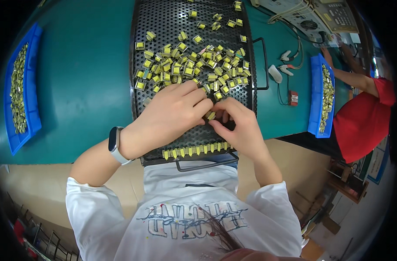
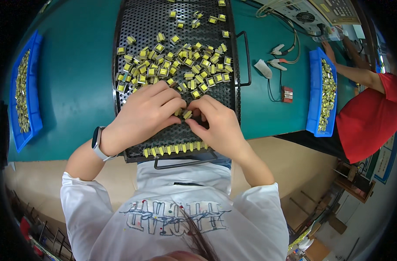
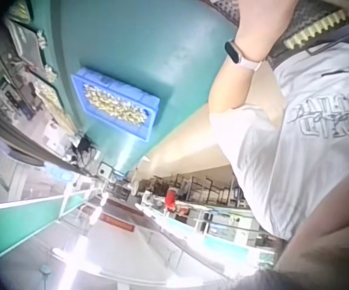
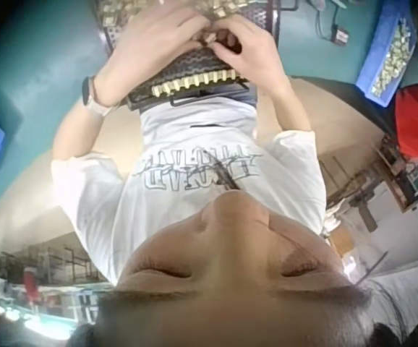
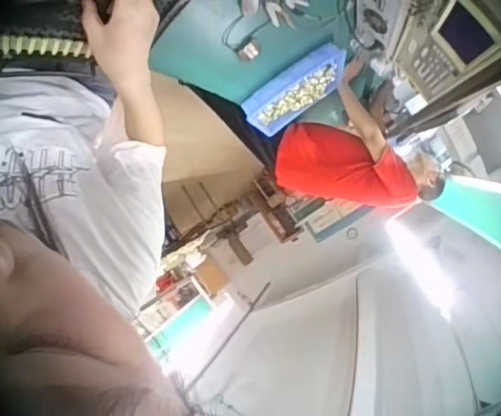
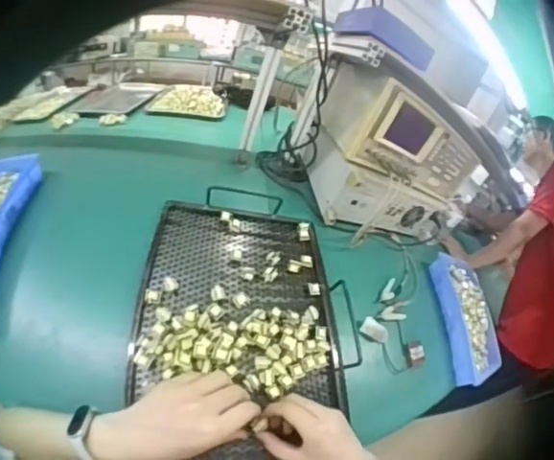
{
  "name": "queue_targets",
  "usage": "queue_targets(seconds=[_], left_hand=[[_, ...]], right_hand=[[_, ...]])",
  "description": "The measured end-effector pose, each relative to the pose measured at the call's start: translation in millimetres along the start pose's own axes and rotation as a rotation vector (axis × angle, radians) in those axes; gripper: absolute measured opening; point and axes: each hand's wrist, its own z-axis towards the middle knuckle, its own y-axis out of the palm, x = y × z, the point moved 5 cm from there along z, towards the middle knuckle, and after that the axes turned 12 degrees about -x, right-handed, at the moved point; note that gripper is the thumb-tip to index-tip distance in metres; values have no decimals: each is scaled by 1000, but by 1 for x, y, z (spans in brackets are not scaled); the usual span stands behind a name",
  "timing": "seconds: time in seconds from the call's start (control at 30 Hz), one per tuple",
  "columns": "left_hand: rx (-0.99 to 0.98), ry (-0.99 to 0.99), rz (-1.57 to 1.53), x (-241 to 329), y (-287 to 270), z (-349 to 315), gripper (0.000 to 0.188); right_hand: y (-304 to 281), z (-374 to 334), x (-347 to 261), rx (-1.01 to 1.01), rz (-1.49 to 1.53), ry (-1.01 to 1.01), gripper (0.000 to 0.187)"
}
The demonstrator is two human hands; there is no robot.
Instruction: Inspecting and sorting small yellow electronic components from a metal tray.
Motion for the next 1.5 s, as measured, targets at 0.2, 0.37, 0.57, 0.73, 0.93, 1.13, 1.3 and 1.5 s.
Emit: queue_targets(seconds=[0.2,0.37,0.57,0.73,0.93,1.13,1.3,1.5], left_hand=[[105,94,-244,8,-11,0,30],[188,61,-505,3,-18,0,33],[157,69,-674,-1,-20,1,31],[154,71,-601,-2,-19,1,32],[95,158,-237,8,-18,1,38],[-51,76,-10,1,-4,2,39],[-60,68,116,-1,6,-1,37],[-72,60,56,4,13,-1,36]], right_hand=[[-17,-10,-3,-1,171,-27,30],[-19,-12,-7,67,256,-137,28],[-19,-14,-14,87,425,-188,30],[-18,-12,-13,75,462,-134,33],[-11,-10,-10,11,208,-120,36],[-10,-9,-5,142,-35,-94,33],[-2,-9,-2,69,-72,-41,31],[1,-8,-1,38,-50,-51,28]])
